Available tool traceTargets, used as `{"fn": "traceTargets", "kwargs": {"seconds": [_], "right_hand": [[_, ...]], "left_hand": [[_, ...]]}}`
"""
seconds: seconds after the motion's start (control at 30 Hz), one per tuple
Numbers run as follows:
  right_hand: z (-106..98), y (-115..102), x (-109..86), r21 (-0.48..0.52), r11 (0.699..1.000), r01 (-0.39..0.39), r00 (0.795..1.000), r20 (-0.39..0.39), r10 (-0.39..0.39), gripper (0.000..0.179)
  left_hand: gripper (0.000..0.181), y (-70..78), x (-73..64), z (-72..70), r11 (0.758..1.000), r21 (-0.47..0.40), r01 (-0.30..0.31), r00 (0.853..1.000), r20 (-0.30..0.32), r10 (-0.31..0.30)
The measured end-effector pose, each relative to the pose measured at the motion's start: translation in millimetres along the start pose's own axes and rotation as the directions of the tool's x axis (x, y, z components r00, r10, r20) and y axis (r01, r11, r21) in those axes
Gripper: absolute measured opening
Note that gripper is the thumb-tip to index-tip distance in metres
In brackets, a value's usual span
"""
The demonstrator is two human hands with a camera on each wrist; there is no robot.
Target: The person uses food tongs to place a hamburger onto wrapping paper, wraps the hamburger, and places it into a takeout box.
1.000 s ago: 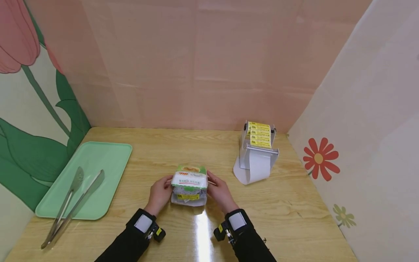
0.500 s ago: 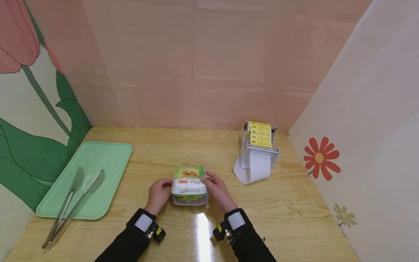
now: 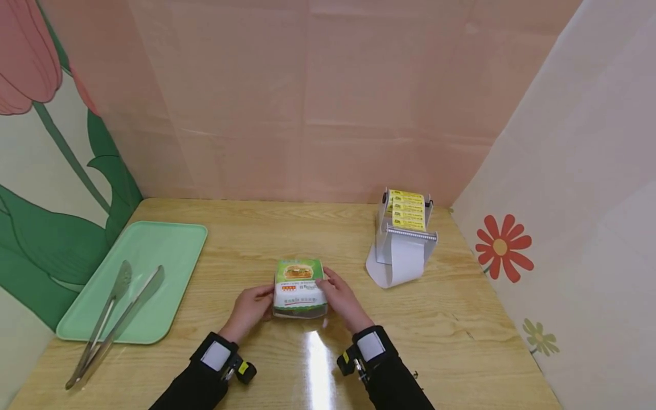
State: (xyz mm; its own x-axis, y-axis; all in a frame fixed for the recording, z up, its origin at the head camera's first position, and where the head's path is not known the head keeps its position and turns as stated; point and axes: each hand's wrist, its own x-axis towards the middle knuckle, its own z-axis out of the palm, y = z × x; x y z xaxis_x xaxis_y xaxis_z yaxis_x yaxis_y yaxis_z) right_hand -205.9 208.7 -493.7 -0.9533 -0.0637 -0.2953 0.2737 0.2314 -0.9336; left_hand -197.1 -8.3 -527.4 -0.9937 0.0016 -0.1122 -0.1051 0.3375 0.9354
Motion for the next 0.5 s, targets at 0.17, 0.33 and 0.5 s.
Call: {"fn": "traceTargets", "kwargs": {"seconds": [0.17, 0.33, 0.5], "right_hand": [[0.7, -3.0, -2.9, -0.006, 0.999, -0.04, 0.998, -0.048, 0.04, 0.06], [2.1, -4.8, -6.6, -0.059, 0.998, -0.038, 0.988, -0.155, 0.028, 0.055], [1.5, -3.7, -5.9, -0.077, 0.996, -0.043, 0.979, -0.205, 0.027, 0.053]], "left_hand": [[0.03, -3.5, -0.1, 0.7, 1.0, -0.009, 0.012, 1.0, -0.002, -0.012], [0.031, -2.4, -3.1, 0.1, 0.999, 0.014, -0.035, 0.999, 0.022, 0.035], [0.045, 1.1, -7.1, -0.9, 0.998, -0.017, -0.053, 0.993, 0.107, 0.055]]}}
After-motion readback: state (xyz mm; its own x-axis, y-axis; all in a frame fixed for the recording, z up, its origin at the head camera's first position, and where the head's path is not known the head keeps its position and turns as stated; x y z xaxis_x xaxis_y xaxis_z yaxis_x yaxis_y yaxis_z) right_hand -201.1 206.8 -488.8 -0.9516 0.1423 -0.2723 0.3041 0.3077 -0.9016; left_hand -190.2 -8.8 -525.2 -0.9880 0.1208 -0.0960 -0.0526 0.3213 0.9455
